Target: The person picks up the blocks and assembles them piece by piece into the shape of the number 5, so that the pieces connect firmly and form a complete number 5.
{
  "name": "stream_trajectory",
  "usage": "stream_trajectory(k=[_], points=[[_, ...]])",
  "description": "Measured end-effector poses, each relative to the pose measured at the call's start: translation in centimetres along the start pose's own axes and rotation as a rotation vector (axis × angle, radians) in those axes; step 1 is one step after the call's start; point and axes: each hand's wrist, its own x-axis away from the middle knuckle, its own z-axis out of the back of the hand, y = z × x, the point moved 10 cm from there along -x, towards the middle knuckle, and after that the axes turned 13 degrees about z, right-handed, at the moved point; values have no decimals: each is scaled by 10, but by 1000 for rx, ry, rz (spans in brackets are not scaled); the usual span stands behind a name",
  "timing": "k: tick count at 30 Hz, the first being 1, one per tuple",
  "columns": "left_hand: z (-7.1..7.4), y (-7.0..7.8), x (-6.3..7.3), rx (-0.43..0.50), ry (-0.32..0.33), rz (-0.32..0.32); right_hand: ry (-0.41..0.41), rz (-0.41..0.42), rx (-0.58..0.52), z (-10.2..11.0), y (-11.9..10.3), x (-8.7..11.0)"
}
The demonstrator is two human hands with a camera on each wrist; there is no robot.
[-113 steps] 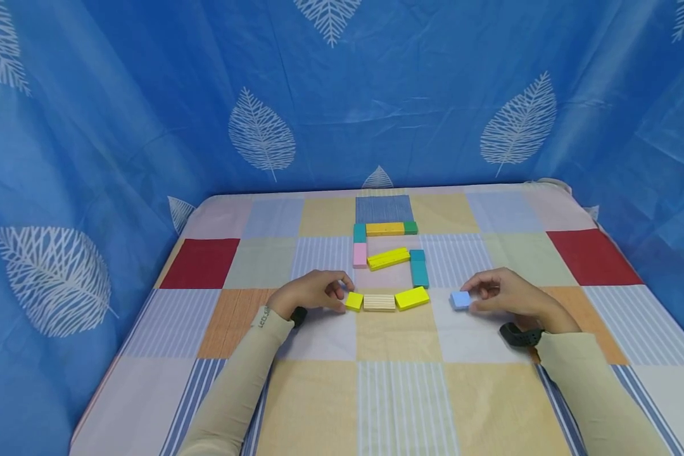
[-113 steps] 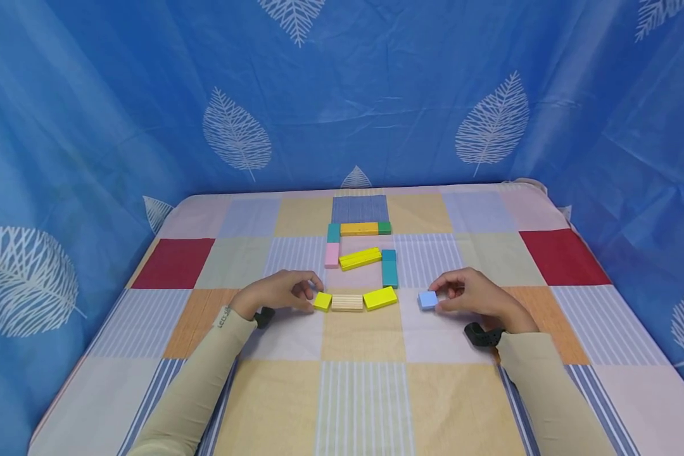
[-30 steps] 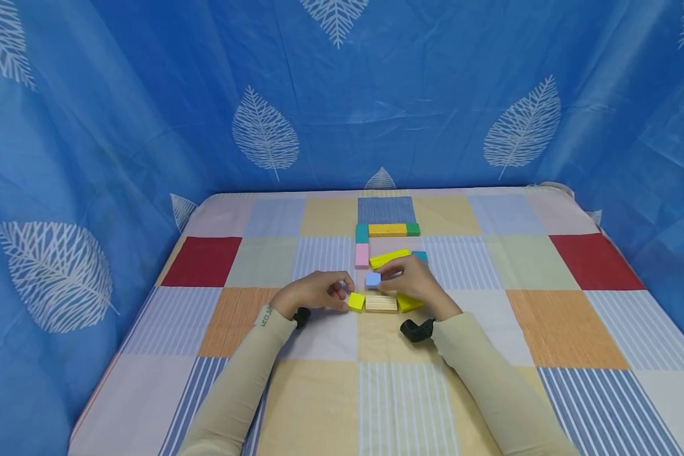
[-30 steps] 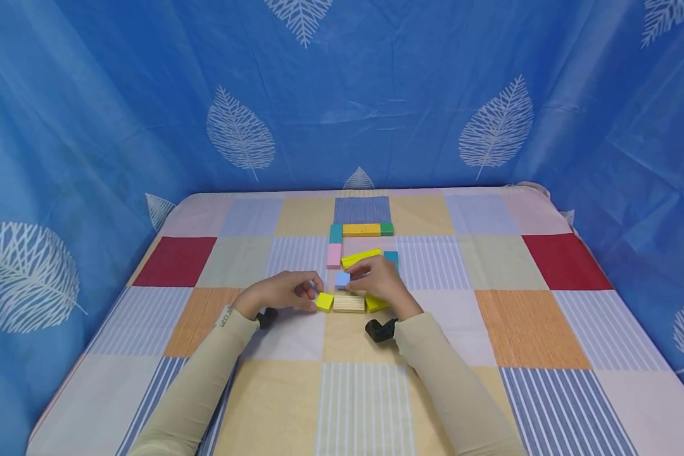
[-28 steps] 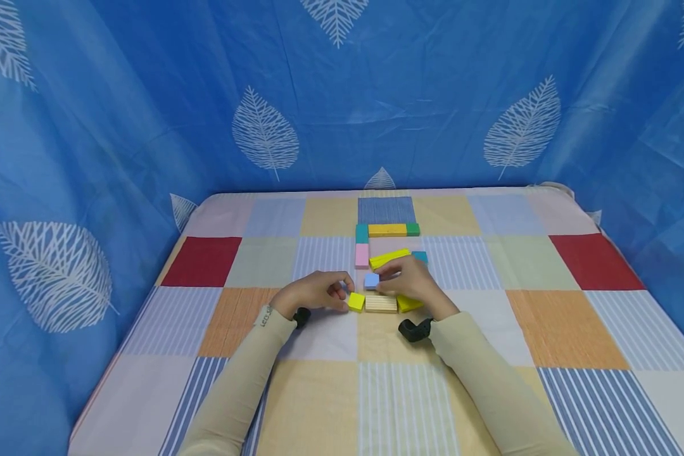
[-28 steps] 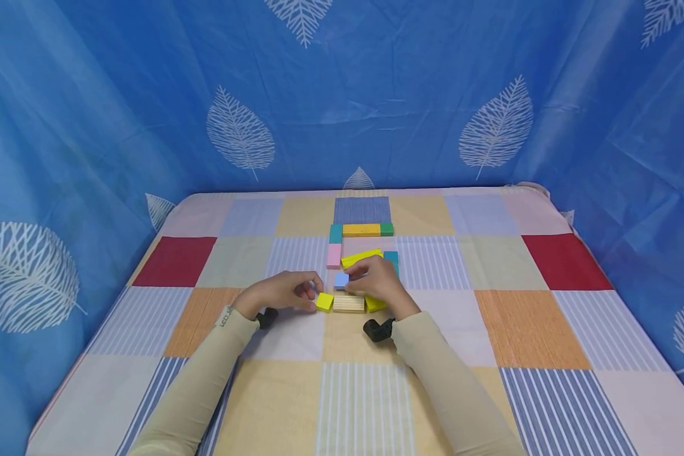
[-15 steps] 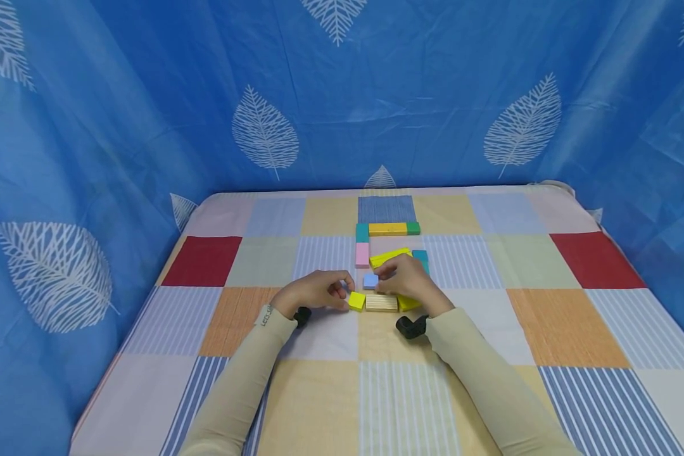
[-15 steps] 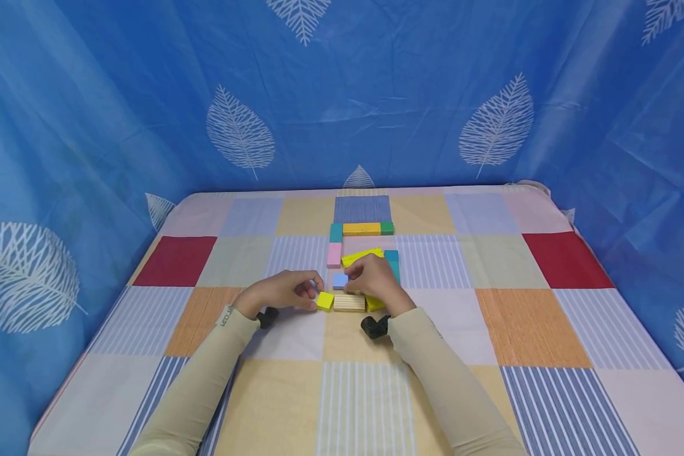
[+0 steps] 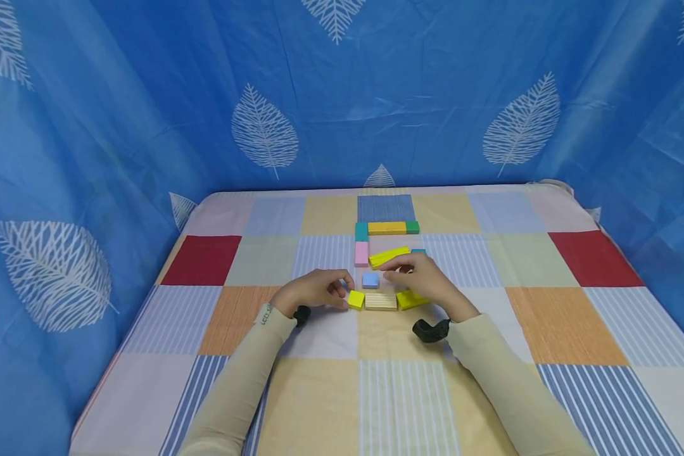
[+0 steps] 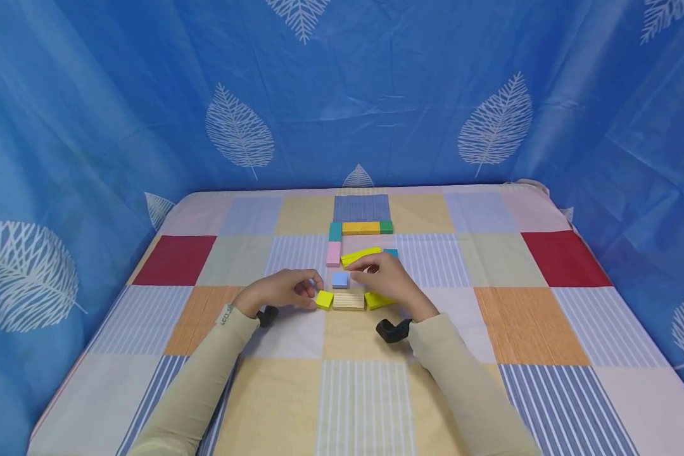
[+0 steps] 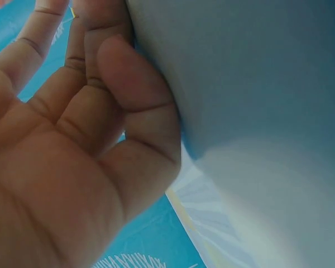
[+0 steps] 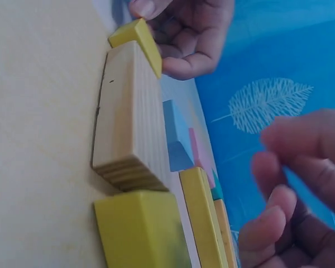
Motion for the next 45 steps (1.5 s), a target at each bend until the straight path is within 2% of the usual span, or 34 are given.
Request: stream_trajectory(k=[7,12,19,24,31,38,45], points=[[0,1,2,-3,6,-22,49,17,-152,15,3,13],[1,3,4,-3,4,-23,83,32,-184,30,9,24],[1,3,5,-7,3,-17,95,8,-159,45,23,40],[1,4,5,-8,4,-23,60,-25,-150,51,33,47],[1,2,4,-7,7,2,3,-62,-127,53,46,53],[0,3,4,1,3,8,-72,-6,-63,48,45,53],[0,4,5,-5,2,-4,-89,22,22,47,45,53]])
